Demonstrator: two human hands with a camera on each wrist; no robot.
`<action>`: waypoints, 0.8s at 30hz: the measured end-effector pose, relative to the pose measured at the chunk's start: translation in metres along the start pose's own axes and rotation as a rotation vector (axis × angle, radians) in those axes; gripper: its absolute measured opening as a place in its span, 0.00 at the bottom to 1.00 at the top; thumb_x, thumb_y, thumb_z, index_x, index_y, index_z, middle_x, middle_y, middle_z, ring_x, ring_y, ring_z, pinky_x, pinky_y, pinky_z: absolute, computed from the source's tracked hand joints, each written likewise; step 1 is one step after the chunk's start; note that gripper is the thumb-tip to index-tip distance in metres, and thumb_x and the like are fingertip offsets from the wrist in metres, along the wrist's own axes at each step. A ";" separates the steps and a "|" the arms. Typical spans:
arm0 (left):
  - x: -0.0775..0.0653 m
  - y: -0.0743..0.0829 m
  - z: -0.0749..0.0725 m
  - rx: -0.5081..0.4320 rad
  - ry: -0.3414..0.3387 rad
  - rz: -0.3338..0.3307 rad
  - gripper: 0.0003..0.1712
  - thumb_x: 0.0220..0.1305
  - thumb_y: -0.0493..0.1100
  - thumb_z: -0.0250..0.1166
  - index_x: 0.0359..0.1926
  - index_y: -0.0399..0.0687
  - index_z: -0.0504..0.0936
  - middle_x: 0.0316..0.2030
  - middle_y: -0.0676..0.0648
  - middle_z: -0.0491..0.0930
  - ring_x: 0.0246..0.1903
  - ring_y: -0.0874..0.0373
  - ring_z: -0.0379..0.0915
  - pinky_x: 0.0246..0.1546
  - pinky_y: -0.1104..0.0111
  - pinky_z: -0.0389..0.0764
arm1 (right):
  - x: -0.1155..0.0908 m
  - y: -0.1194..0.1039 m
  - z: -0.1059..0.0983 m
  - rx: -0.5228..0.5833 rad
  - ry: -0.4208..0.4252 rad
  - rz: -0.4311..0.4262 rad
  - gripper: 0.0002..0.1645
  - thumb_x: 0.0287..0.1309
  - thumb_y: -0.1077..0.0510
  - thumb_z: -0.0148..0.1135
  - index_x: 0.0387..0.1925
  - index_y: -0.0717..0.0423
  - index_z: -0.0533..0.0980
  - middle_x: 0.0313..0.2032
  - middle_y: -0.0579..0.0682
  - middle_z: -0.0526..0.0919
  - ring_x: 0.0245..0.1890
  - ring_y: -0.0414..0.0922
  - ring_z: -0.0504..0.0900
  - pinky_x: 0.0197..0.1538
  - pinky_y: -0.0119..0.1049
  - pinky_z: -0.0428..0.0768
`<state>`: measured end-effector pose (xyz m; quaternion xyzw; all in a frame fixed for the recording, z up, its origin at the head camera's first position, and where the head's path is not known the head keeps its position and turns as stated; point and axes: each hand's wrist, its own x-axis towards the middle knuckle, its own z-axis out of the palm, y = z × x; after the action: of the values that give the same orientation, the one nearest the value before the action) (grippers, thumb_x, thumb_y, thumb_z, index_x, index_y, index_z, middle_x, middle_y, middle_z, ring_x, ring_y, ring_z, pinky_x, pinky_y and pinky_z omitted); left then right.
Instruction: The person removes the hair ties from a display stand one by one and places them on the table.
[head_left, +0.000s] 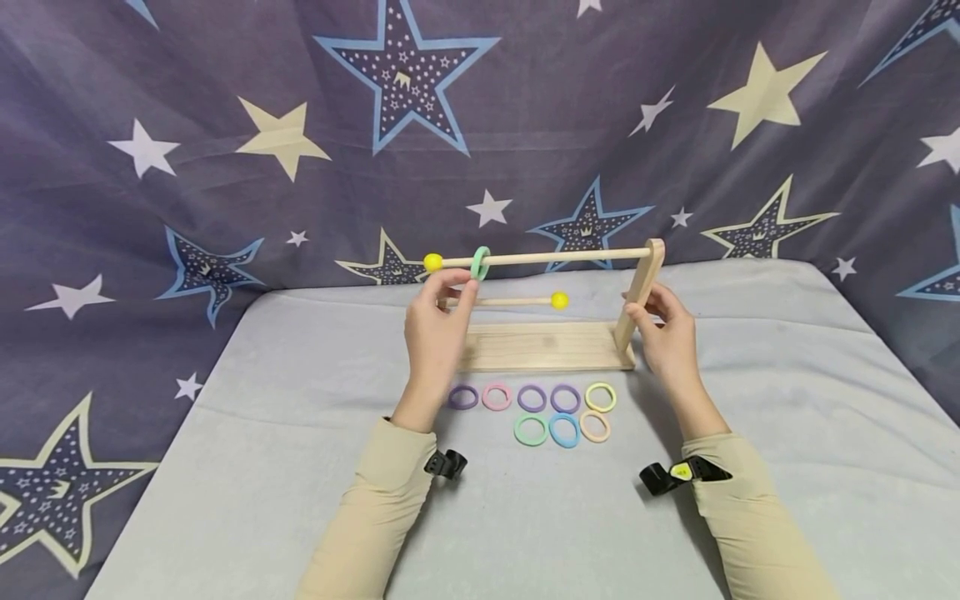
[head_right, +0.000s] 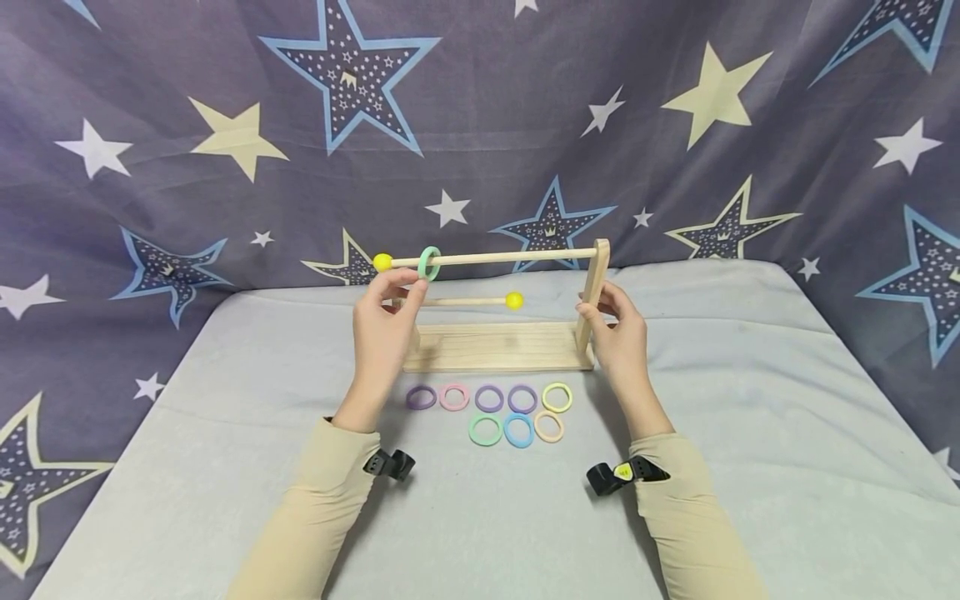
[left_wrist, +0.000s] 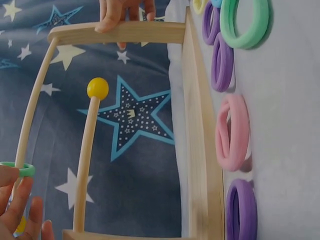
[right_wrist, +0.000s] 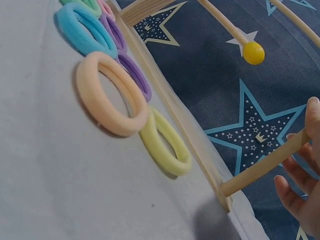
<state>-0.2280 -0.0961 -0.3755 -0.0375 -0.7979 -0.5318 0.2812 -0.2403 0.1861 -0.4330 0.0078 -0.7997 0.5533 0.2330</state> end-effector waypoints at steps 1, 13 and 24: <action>0.000 0.000 -0.001 -0.003 0.006 -0.003 0.08 0.65 0.45 0.68 0.43 0.50 0.85 0.37 0.52 0.85 0.34 0.59 0.76 0.33 0.66 0.71 | 0.000 0.000 0.000 -0.002 0.000 0.001 0.25 0.63 0.58 0.65 0.60 0.60 0.75 0.50 0.58 0.84 0.42 0.28 0.75 0.41 0.24 0.73; 0.002 -0.008 -0.014 -0.010 0.059 -0.011 0.08 0.64 0.44 0.70 0.42 0.47 0.86 0.38 0.51 0.86 0.36 0.59 0.78 0.32 0.69 0.74 | 0.000 0.003 0.000 0.013 -0.004 0.001 0.24 0.64 0.60 0.64 0.61 0.61 0.74 0.51 0.59 0.84 0.41 0.28 0.75 0.40 0.22 0.73; 0.005 -0.013 -0.024 -0.019 0.092 -0.006 0.09 0.64 0.43 0.70 0.42 0.44 0.85 0.39 0.50 0.87 0.36 0.58 0.79 0.33 0.70 0.75 | 0.001 0.004 0.000 0.004 -0.003 -0.012 0.25 0.63 0.61 0.64 0.61 0.61 0.74 0.51 0.58 0.84 0.42 0.29 0.75 0.41 0.23 0.73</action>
<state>-0.2273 -0.1233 -0.3772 -0.0132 -0.7792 -0.5413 0.3156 -0.2421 0.1878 -0.4362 0.0139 -0.7988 0.5536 0.2350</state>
